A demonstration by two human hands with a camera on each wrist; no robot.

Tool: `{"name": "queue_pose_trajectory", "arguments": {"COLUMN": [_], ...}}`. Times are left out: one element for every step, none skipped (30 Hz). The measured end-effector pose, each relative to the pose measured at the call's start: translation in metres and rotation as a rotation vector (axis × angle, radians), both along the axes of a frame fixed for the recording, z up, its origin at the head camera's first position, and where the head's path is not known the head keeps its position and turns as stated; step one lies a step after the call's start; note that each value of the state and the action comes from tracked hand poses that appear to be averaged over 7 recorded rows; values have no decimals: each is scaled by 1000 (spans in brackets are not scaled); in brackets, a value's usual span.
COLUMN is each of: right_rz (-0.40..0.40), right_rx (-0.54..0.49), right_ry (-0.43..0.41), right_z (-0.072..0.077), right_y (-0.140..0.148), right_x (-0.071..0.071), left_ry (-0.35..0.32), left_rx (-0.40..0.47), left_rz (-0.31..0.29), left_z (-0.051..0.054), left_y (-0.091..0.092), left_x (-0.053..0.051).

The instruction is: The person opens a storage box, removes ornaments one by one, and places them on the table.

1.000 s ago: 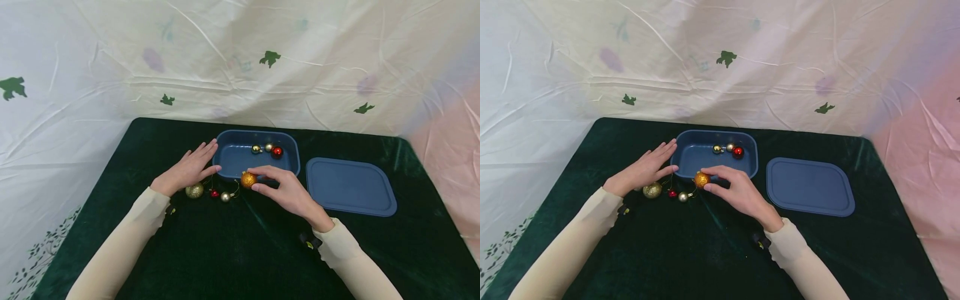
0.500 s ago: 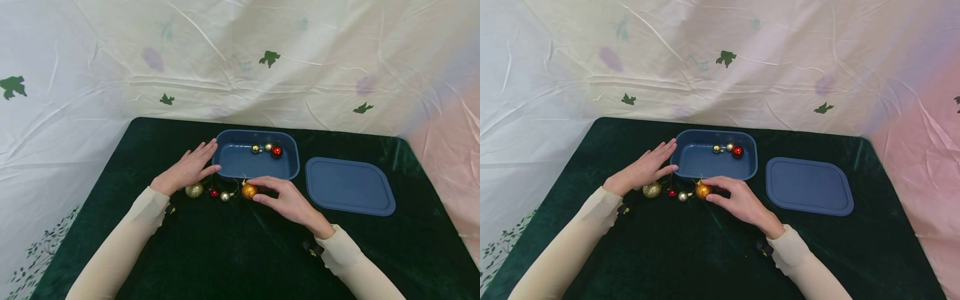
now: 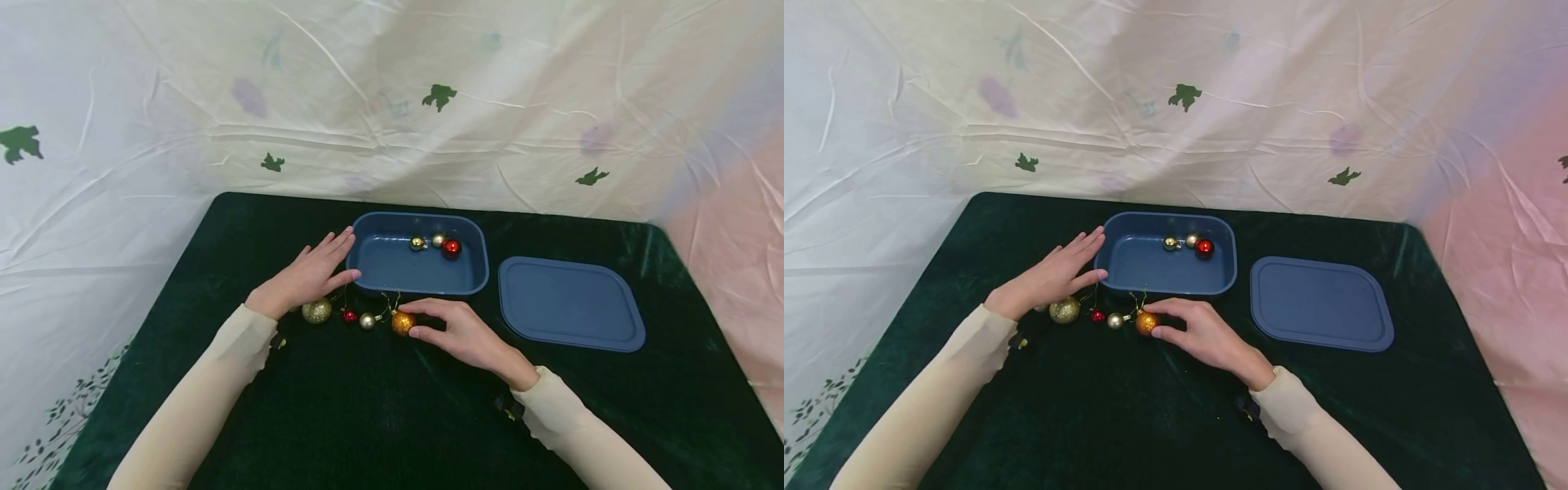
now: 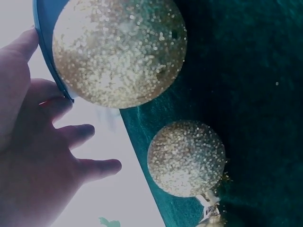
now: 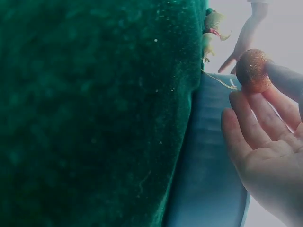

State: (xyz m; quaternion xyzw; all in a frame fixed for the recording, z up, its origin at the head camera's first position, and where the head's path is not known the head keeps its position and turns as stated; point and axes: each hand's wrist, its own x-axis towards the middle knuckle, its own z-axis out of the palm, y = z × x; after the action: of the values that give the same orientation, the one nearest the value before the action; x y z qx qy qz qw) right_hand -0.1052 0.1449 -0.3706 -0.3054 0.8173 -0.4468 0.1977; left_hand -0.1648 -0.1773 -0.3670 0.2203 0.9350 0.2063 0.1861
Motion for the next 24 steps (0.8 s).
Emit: {"name": "queue_pose_trajectory", "arguments": {"right_rz": [5, 10, 13, 17, 19, 22, 24, 27, 30, 33, 35, 37, 38, 40, 42, 44, 46, 49, 54, 58, 62, 65, 68, 71], "right_rx": [-2, -4, -3, -4, -5, -3, -2, 2, 5, 10, 16, 22, 27, 33, 35, 37, 39, 41, 45, 48, 51, 57, 63, 66], "right_ry": [-2, -4, -10, -11, -14, -14, -16, -15, -14, -12, -11, -9, -6, -1, 2, 5, 7, 9, 11, 10, 7, 6, 5, 0], "right_z": [0, -1, -1, -1, -2, -2, -3, -4, -5, -6, -7, -8, -8, -9, -10, -10, -11, -11, -11, -11, -12, -12, -12, -12], "right_y": [0, 0, 0, 0, 0, 0, 0, 0, 0, 0, 0, 0, -1, -1, -2, -2, -3, -3, -4, -5, -6, -6, -7, -7], "right_x": [0, -1, -1, -1, -2, -3, -3, -4, -4, -5, -5, -5, -6, -6, -7, -7, -7, -7, -8, -8, -8, -9, -9, -9], "left_ry": [-2, -4, -6, -8, -9, -9, -9, -10, -11, -11, -12, -14, -17, -18, -21, -24, -26, -29, -31, -31, -31, -29, -27, -27], "left_rx": [1, 1, 2, 2, 1, -1, -3, -5, -5, -6, -7, -7, -6, -7, -7, -8, -8, -6, -6, -7, -6, -5, -3, -1], "left_rz": [1, 2, 3, 4, 4, 4, 4, 3, 2, 2, 2, 3, 5, 5, 7, 7, 7, 8, 8, 5, 5, 5, 4, 5], "left_z": [1, 1, 2, 2, 3, 3, 3, 3, 3, 3, 3, 3, 3, 3, 3, 3, 3, 3, 3, 3, 3, 3, 3, 4], "left_y": [0, 1, 1, 1, 1, 2, 2, 2, 2, 2, 2, 2, 2, 2, 2, 2, 2, 2, 1, 1, 1, 1, 1, 1], "left_x": [0, 0, 0, 1, 1, 0, 0, 0, 0, -1, -1, -1, -1, -1, -1, -1, -1, -1, -1, -1, -1, -1, -1, 0]}}
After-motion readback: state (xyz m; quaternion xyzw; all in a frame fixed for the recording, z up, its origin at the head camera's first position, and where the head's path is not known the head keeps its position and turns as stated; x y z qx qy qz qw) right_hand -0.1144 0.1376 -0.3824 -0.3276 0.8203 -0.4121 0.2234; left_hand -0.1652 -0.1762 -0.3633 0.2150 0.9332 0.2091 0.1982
